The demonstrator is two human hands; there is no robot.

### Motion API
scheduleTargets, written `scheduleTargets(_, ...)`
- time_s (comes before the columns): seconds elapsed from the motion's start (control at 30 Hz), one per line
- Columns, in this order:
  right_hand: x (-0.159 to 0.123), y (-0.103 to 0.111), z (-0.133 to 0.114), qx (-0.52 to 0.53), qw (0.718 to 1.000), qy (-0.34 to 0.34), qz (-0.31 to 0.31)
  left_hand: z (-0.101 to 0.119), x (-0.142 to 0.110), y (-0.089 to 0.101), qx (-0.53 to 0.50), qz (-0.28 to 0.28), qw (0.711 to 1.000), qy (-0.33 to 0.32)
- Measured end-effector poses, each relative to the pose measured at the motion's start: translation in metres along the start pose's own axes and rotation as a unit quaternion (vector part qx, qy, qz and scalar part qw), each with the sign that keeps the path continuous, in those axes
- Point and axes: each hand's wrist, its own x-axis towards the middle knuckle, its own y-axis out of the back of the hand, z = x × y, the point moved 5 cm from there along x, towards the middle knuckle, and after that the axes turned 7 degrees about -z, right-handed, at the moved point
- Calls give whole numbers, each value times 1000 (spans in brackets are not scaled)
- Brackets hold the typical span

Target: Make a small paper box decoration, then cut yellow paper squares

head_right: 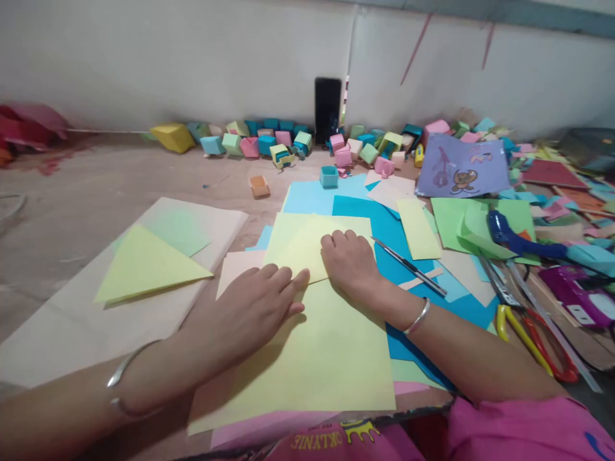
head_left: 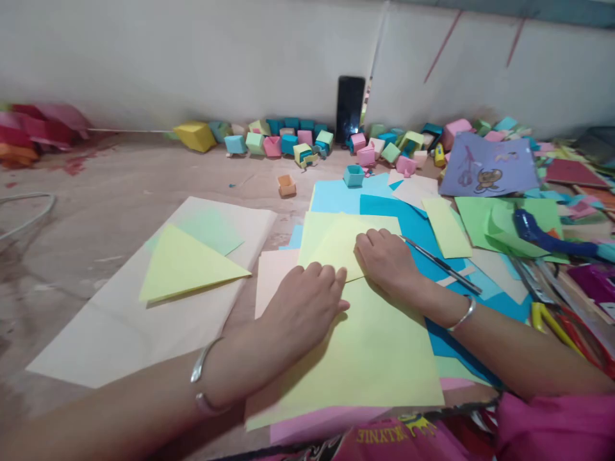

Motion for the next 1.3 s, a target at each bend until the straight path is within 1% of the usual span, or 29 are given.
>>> scheduleTargets(0.03,0,0,0,2,1000,1,-1,-3,6,-6,-19,-24,1000,-1)
scheduleTargets(0.1,1,2,2,3,1000,-10,4,-8,10,-15,-39,-46,998,-7)
scheduleTargets(0.17,0,8,2,1,999,-20,30,-9,8,-19,-37,-41,998,-16)
scheduleTargets(0.2,-2,12,0,4,999,-14,48,-9,6,-20,-31,-35,999,-17)
scheduleTargets(0.23,-5,16,-4,14,998,9,64,-9,4,-20,-24,-30,999,-16)
scheduleTargets(0.27,-8,20,-10,28,996,47,73,-8,3,-20,-17,-31,999,-14)
scheduleTargets(0.37,-25,27,-28,56,981,177,57,-6,2,-23,-8,-39,999,-14)
scheduleTargets(0.4,-31,28,-31,45,977,203,48,-5,3,-24,-10,-38,999,-15)
scheduleTargets(0.47,-43,30,-32,-5,975,221,30,-6,3,-27,-15,-23,999,-15)
scheduleTargets(0.53,-54,30,-27,-67,975,210,2,-8,2,-29,-17,-8,1000,-14)
scheduleTargets(0.6,-62,29,-19,-120,977,174,-38,-9,2,-31,-17,-3,1000,-14)
scheduleTargets(0.67,-67,27,-11,-151,976,132,-82,-10,3,-31,-20,-11,1000,-15)
scheduleTargets(0.8,-73,21,-4,-148,968,64,-194,-11,7,-31,-37,-25,999,-17)
scheduleTargets(0.9,-76,16,-3,-126,960,32,-247,-11,8,-32,-45,-17,999,-16)
scheduleTargets(0.97,-78,13,0,-120,958,12,-259,-11,7,-33,-53,-5,998,-15)
scheduleTargets(1.07,-83,9,9,-129,957,-18,-259,-12,7,-31,-70,8,997,-15)
scheduleTargets(1.17,-87,11,22,-156,950,-71,-260,-13,7,-28,-81,16,996,-15)
scheduleTargets(1.23,-87,18,24,-174,951,-98,-236,-14,8,-27,-88,13,996,-15)
scheduleTargets(1.27,-86,22,20,-177,957,-94,-209,-14,8,-26,-92,10,996,-15)
scheduleTargets(1.3,-84,27,13,-175,966,-73,-178,-14,9,-27,-95,7,995,-17)
